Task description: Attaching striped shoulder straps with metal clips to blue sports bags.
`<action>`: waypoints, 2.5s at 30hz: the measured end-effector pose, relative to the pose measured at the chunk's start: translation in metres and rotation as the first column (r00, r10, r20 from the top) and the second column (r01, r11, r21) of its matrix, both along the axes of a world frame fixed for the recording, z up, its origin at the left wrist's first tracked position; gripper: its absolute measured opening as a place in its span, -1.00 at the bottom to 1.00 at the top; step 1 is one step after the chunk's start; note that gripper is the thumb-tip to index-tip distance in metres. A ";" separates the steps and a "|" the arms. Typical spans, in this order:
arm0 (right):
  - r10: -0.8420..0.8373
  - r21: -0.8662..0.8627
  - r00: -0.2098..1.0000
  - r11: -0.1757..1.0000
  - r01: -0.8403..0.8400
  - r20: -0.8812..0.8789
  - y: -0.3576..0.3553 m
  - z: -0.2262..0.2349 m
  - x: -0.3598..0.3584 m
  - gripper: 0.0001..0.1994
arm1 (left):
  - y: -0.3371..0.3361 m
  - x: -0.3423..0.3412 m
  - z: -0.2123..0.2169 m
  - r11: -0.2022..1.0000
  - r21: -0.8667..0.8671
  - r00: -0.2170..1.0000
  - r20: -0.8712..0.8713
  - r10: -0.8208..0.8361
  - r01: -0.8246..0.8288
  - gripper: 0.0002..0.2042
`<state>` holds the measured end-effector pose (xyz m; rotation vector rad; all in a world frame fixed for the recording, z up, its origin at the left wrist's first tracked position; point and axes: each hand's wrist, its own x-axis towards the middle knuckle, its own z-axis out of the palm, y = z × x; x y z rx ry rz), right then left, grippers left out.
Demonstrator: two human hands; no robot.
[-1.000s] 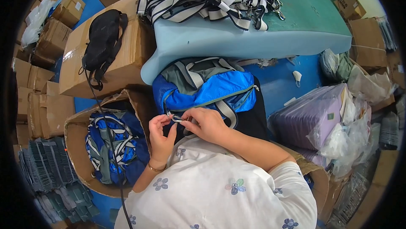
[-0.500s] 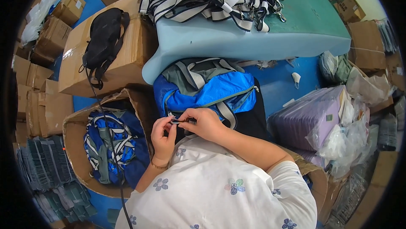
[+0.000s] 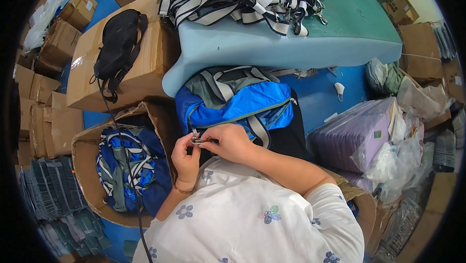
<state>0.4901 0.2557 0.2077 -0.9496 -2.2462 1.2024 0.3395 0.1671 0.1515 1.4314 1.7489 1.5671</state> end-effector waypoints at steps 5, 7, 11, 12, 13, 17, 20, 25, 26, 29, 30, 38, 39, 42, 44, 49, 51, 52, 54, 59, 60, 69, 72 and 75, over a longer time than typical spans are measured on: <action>0.018 0.046 0.999 0.999 -0.019 0.032 0.002 -0.004 -0.006 -0.84 | -0.003 -0.005 -0.009 0.998 -0.065 0.978 -0.207 -0.017 0.004 -0.69; -0.007 -0.020 0.999 1.000 0.008 0.046 0.005 -0.004 -0.007 -0.83 | -0.003 0.004 -0.022 0.998 -0.034 0.987 0.151 0.063 -0.058 -0.60; 0.026 -0.120 0.997 0.993 -0.018 0.066 0.013 -0.003 -0.008 -0.83 | -0.004 0.002 -0.025 0.998 -0.012 0.997 -0.056 0.054 -0.055 -0.51; 0.045 -0.090 0.994 0.995 -0.036 0.102 0.013 -0.005 -0.008 -0.82 | -0.004 0.001 -0.027 0.999 0.034 0.991 -0.134 0.028 -0.024 -0.52; 0.062 -0.061 0.988 0.997 -0.054 0.139 0.013 -0.006 -0.008 -0.81 | -0.004 0.000 -0.030 0.997 0.077 0.977 -0.211 0.005 0.012 -0.52; 0.086 -0.066 0.974 0.995 -0.074 0.210 0.016 -0.004 -0.006 -0.78 | -0.005 -0.004 -0.031 0.990 0.139 0.912 -0.409 0.024 0.037 -0.53; 0.110 -0.131 0.951 0.989 -0.074 0.289 0.021 0.000 -0.002 -0.79 | -0.006 -0.001 -0.031 0.994 0.106 0.971 -0.240 0.013 0.013 -0.54; 0.154 -0.219 0.945 0.971 -0.091 0.290 0.023 0.012 0.013 -0.69 | -0.004 0.004 -0.025 0.999 0.040 0.988 0.153 0.006 -0.012 -0.53; 0.191 -0.239 0.960 0.961 -0.140 0.205 0.022 0.015 0.020 -0.64 | -0.002 0.008 -0.021 0.998 0.047 0.956 0.293 0.017 -0.032 -0.52; 0.361 -0.392 0.913 0.881 -0.267 0.190 0.022 0.025 0.045 -0.41 | -0.002 -0.011 0.001 0.992 -0.058 0.924 0.363 0.123 -0.109 -0.57; 0.472 -0.417 0.870 0.826 -0.380 0.141 0.023 0.028 0.054 -0.34 | -0.001 -0.013 0.012 0.989 -0.116 0.894 0.427 0.134 -0.093 -0.58; -0.220 0.601 0.855 0.789 -0.128 0.470 0.050 -0.004 0.104 -0.78 | 0.004 -0.016 0.024 0.993 -0.092 0.991 0.121 -0.060 0.072 -0.76; -0.286 0.693 0.898 0.720 -0.028 0.334 0.049 -0.017 0.102 -0.77 | 0.005 -0.016 0.027 0.993 -0.087 0.995 -0.052 -0.084 0.079 -0.74; -0.340 0.668 0.940 0.705 0.236 0.026 0.044 -0.044 0.085 -0.78 | 0.012 -0.006 0.044 0.984 -0.170 0.978 -0.191 -0.079 0.047 -0.70; -0.312 0.539 0.950 0.800 0.265 -0.003 0.033 -0.055 0.067 -0.83 | 0.019 0.002 0.055 0.995 0.092 0.836 -0.549 0.032 0.022 -0.72; -0.250 0.541 0.968 0.815 0.207 0.006 0.023 -0.056 0.040 -0.85 | 0.035 0.013 0.061 0.943 -0.089 0.742 -0.596 -0.308 0.321 -0.78; -0.349 0.691 0.926 0.706 0.158 0.145 0.029 -0.051 0.039 -0.82 | 0.042 0.022 0.057 0.971 -0.114 0.610 -0.761 -0.221 0.210 -0.84; -0.358 0.694 0.923 0.701 0.164 0.144 0.031 -0.052 0.044 -0.82 | 0.048 0.024 0.054 0.980 -0.112 0.592 -0.784 -0.188 0.163 -0.83; -0.390 0.593 0.799 0.804 0.052 0.458 0.033 -0.055 0.060 -0.79 | 0.052 0.026 0.057 0.984 -0.161 0.589 -0.788 -0.177 0.080 -0.78; -0.642 0.480 0.760 0.699 0.530 0.096 0.047 -0.034 0.112 -0.87 | 0.050 0.009 0.046 0.987 -0.158 0.626 -0.774 -0.101 -0.036 -0.70; -0.720 0.535 0.693 0.603 0.592 0.043 0.058 -0.039 0.125 -0.82 | 0.050 0.005 0.043 0.986 -0.156 0.612 -0.786 -0.085 -0.063 -0.73; -0.398 -0.217 0.892 0.871 0.440 0.214 0.074 -0.092 0.182 -0.71 | 0.069 -0.025 0.037 0.969 -0.114 0.572 -0.820 0.033 -0.218 -0.79; -0.332 -0.143 0.905 0.915 0.378 0.268 0.070 -0.096 0.191 -0.66 | 0.067 -0.004 0.056 0.985 0.019 0.441 -0.892 0.094 -0.171 -0.82; -0.327 -0.115 0.867 0.912 0.393 0.377 0.064 -0.068 0.175 -0.69 | 0.048 0.020 0.047 0.973 0.051 0.654 -0.748 -0.113 0.226 -0.82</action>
